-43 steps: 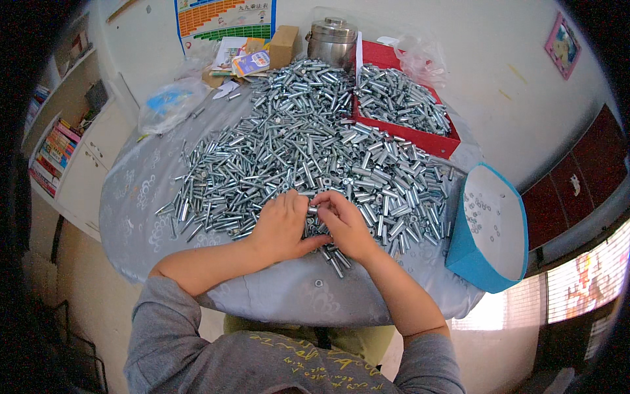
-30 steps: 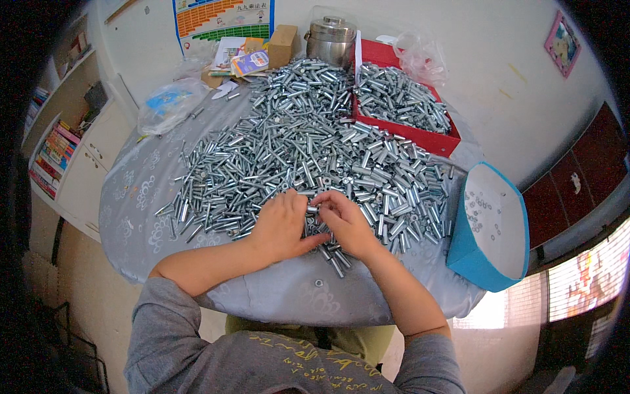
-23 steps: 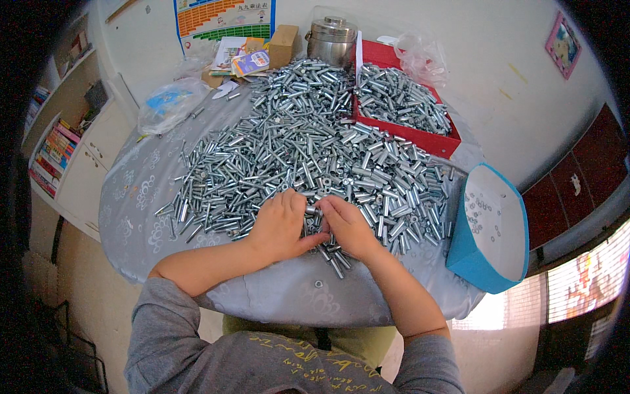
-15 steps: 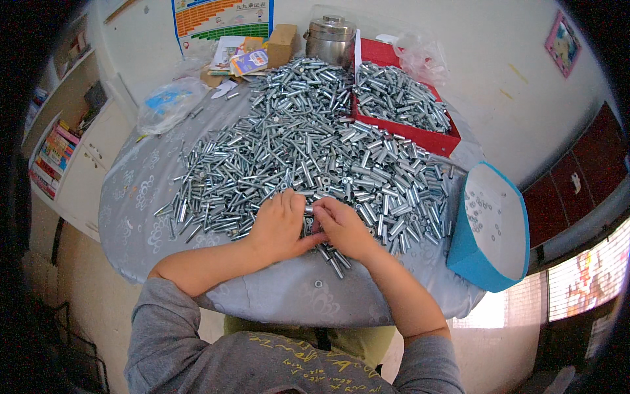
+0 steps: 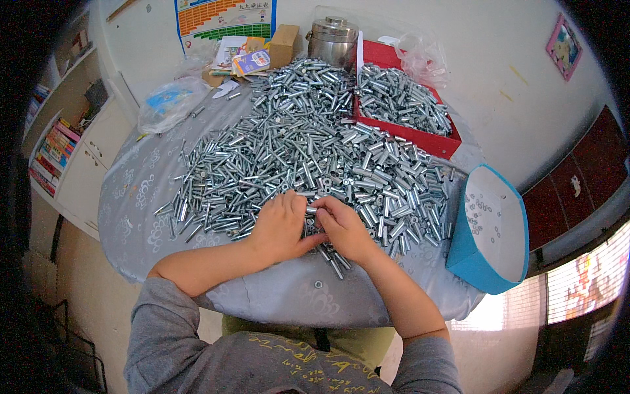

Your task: The person sits at a table covered with a large pile of small silver metal pins and washers. They repeatedly pick up a pin and a washer, slide the washer onto the pin, and place the assembled unit into a red box on the right. The person continues this repetitive assembly process throughout the clip.

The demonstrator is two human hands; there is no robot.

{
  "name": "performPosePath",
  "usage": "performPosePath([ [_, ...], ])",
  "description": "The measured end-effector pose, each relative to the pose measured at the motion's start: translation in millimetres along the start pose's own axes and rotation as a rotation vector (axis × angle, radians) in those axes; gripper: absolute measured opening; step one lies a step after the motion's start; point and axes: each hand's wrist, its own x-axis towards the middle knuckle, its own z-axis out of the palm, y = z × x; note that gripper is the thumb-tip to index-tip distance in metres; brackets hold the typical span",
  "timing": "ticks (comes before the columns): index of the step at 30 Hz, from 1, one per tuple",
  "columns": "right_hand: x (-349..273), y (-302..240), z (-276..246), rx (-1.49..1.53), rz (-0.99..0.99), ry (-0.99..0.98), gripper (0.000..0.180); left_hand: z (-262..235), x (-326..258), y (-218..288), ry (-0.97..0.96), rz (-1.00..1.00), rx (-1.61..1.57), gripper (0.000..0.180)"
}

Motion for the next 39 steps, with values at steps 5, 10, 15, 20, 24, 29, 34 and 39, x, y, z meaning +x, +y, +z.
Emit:
performPosePath([
  [5, 2, 9, 0, 0.002, -0.16, 0.048, 0.018, -1, -1, 3, -0.003, -0.021, -0.006, 0.067],
  [10, -4, -6, 2, -0.053, -0.145, 0.052, 0.018, 0, 0, 0, 0.025, 0.001, -0.04, 0.067],
  [15, -3, -4, 2, 0.014, -0.154, 0.083, 0.016, 0, 0, -1, 0.047, 0.014, -0.054, 0.067],
  [20, 6, 11, -9, -0.193, -0.255, 0.242, 0.019, -2, 1, 1, 0.002, -0.02, -0.028, 0.066],
  [24, 10, 0, -24, -0.603, -0.34, 0.594, 0.019, 1, 1, -1, 0.036, -0.02, 0.002, 0.065],
  [29, 3, -4, -16, -0.583, -0.249, 0.305, 0.027, 3, 1, -2, 0.065, 0.003, -0.008, 0.063],
  [34, -5, -15, 2, -0.564, -0.102, 0.115, 0.023, 3, 0, -2, 0.045, 0.026, -0.03, 0.061],
  [39, -1, -14, -19, -0.701, -0.277, 0.29, 0.019, -2, 2, 1, 0.049, -0.001, -0.069, 0.06],
])
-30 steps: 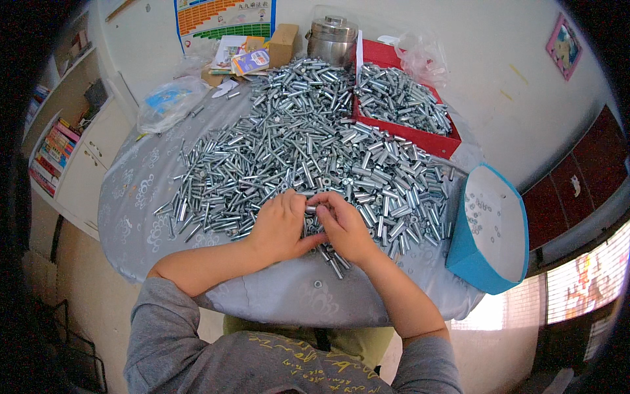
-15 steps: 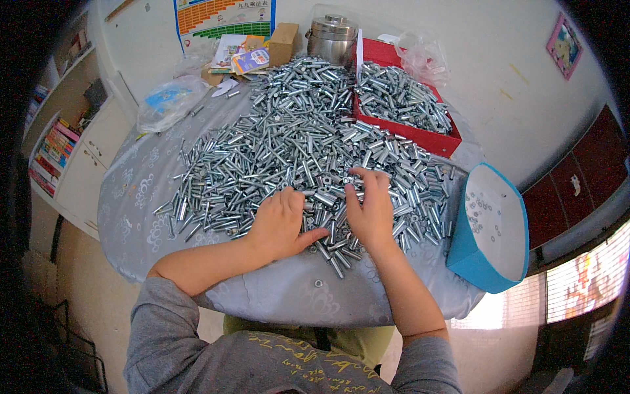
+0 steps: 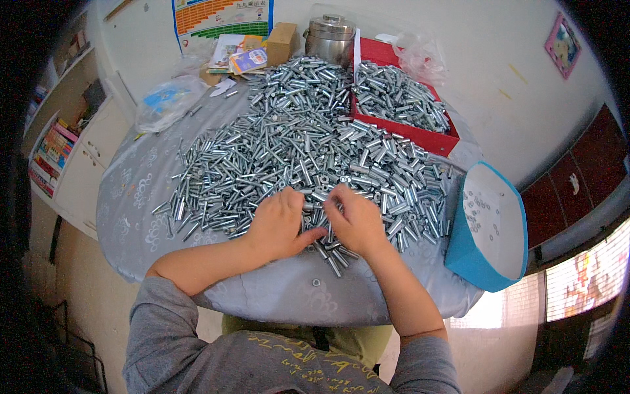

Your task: The person sits at a table covered with a large pile of small silver metal pins and washers. They repeatedly pick up a pin and a washer, slide the washer onto the pin, and place the assembled unit into a red box on the right. The person continues this repetitive assembly process throughout the clip.

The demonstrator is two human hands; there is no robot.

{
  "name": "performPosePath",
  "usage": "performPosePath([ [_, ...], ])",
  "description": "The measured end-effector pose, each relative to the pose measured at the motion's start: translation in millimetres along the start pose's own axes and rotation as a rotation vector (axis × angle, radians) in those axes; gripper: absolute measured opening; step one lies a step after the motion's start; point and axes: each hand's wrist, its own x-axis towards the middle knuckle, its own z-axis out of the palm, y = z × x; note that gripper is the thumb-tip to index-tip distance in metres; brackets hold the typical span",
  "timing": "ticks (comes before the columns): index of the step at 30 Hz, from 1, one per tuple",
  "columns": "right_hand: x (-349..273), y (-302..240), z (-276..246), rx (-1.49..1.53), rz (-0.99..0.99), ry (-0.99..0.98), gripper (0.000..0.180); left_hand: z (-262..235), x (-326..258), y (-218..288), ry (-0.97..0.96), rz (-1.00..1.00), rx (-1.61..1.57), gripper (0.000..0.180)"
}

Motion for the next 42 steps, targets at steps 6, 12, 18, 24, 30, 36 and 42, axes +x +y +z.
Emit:
performPosePath([
  [6, 2, -4, -1, -0.063, -0.167, 0.183, 0.021, 4, 0, -3, 0.014, 0.004, -0.011, 0.059],
  [12, -6, -6, 17, -0.075, -0.292, 0.011, 0.016, 5, -2, -2, 0.028, 0.026, 0.025, 0.058],
  [18, 0, -2, 3, -0.066, -0.256, -0.036, 0.018, -1, 1, 2, -0.05, 0.016, 0.033, 0.058],
  [24, 4, 10, -7, -0.088, -0.238, 0.026, 0.017, -2, 3, -8, -0.122, -0.124, 0.039, 0.058],
  [30, 13, 44, -30, -0.314, -0.036, 0.371, 0.04, 1, 9, -24, 0.211, -0.028, 0.273, 0.082],
  [36, 17, 67, -46, -0.369, 0.103, 0.438, 0.047, 6, 3, -15, 0.117, 0.098, 0.165, 0.077],
  [42, 36, 78, -78, -0.362, 0.188, 0.523, 0.036, 2, 5, -15, 0.125, 0.163, 0.095, 0.069],
])
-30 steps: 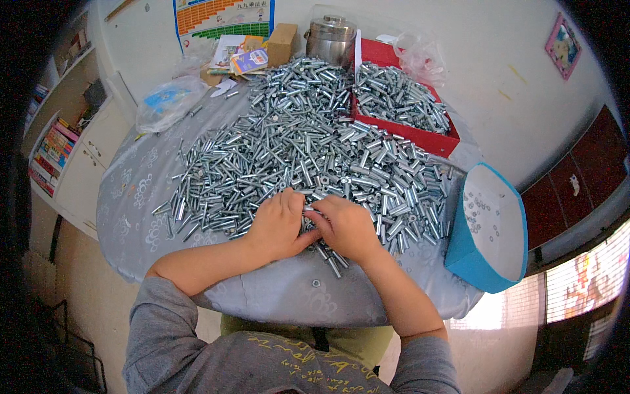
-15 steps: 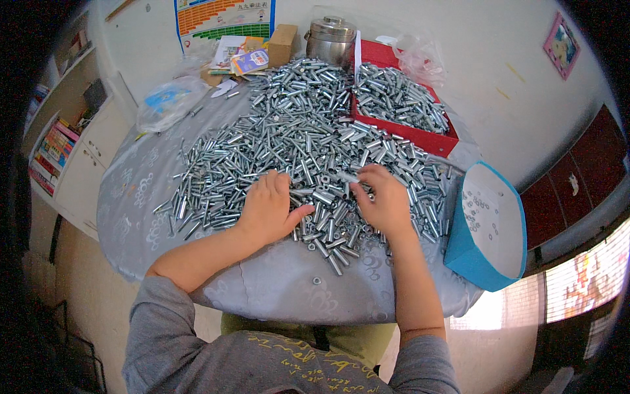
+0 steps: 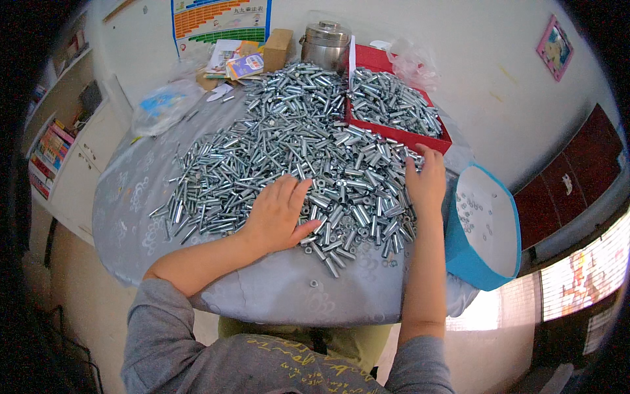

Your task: The person sits at a table covered with a large pile of small silver metal pins and washers. They repeatedly pick up a pin and a washer, slide the washer onto the pin, and place the assembled unit into a red box on the right. The person continues this repetitive assembly process throughout the clip.

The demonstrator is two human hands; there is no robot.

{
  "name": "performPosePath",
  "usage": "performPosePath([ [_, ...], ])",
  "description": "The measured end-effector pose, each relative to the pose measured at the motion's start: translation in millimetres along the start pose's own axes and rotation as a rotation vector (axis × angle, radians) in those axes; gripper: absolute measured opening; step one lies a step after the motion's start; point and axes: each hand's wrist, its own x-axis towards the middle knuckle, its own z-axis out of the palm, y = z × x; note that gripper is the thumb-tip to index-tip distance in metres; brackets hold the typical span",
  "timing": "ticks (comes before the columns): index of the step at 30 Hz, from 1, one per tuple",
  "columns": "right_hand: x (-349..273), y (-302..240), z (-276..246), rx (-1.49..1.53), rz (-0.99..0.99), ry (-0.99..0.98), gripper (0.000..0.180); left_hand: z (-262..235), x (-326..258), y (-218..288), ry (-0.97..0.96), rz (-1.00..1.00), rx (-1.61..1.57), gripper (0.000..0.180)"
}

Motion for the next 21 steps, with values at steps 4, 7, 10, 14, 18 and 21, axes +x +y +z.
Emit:
performPosePath([
  [4, 42, 28, 21, -0.241, -0.127, -0.065, 0.037, 0, 4, 3, 0.059, 0.073, 0.001, 0.067],
  [7, 74, 40, 53, -0.353, -0.112, -0.214, 0.044, 0, 3, 1, 0.069, 0.079, 0.006, 0.065],
  [10, 98, 39, 81, -0.365, -0.202, -0.327, 0.049, 0, 3, 2, 0.065, 0.141, 0.045, 0.063],
  [14, 119, 17, 102, -0.354, -0.156, -0.509, 0.048, 0, 4, 2, 0.108, 0.216, 0.074, 0.056],
  [18, 143, 27, 129, -0.277, 0.015, -0.709, 0.04, 1, 4, 2, 0.103, 0.2, 0.103, 0.056],
  [21, 134, 1, 120, -0.287, 0.014, -0.678, 0.04, 6, 1, 2, 0.054, 0.166, 0.085, 0.057],
])
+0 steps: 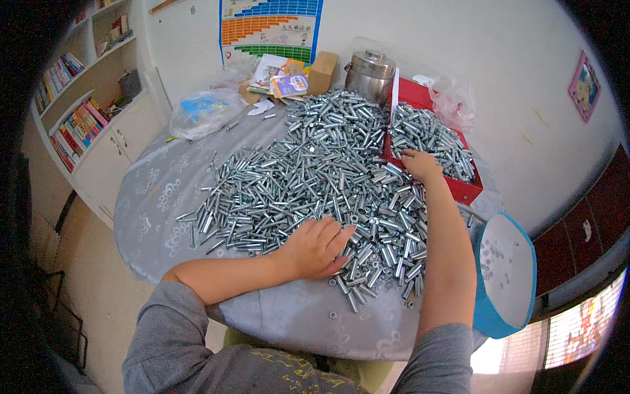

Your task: The person sits at a table covered with a large pile of small silver metal pins and washers. They repeatedly pick up a pin and a washer, slide the washer onto the pin, and place the assembled unit into a red box on the right. The person continues this repetitive assembly process throughout the clip.

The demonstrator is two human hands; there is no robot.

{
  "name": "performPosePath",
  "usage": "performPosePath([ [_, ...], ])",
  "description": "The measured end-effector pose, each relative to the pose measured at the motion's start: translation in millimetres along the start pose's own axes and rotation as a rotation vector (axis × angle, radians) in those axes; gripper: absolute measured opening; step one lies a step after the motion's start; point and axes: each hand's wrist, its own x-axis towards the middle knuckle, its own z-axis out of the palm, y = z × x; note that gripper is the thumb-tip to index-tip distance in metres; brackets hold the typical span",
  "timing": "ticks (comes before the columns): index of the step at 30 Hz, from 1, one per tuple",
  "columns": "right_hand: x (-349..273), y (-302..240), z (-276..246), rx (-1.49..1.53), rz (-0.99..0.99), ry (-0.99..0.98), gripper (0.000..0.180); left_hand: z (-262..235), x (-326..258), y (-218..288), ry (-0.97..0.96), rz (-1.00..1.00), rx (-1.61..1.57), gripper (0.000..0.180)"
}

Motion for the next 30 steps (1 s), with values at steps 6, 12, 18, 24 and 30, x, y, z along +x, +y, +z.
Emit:
performPosePath([
  [6, -27, -15, 0, -0.101, -0.024, 0.237, 0.035, -1, 1, 2, -0.06, -0.012, -0.034, 0.058],
  [12, -23, -3, 4, 0.144, -0.006, 0.374, 0.023, 2, 0, 0, -0.059, -0.012, -0.05, 0.058],
  [18, -34, 7, 4, 0.26, -0.019, 0.465, 0.026, 0, 0, 1, -0.055, -0.007, -0.064, 0.056],
  [24, -111, -34, 0, 1.135, -0.228, 0.31, 0.021, -7, 2, -2, -0.133, -0.304, -0.577, 0.062],
  [30, -217, -110, 29, 1.538, -0.224, -0.118, 0.015, 2, -4, -2, -0.02, -0.422, -0.838, 0.073],
])
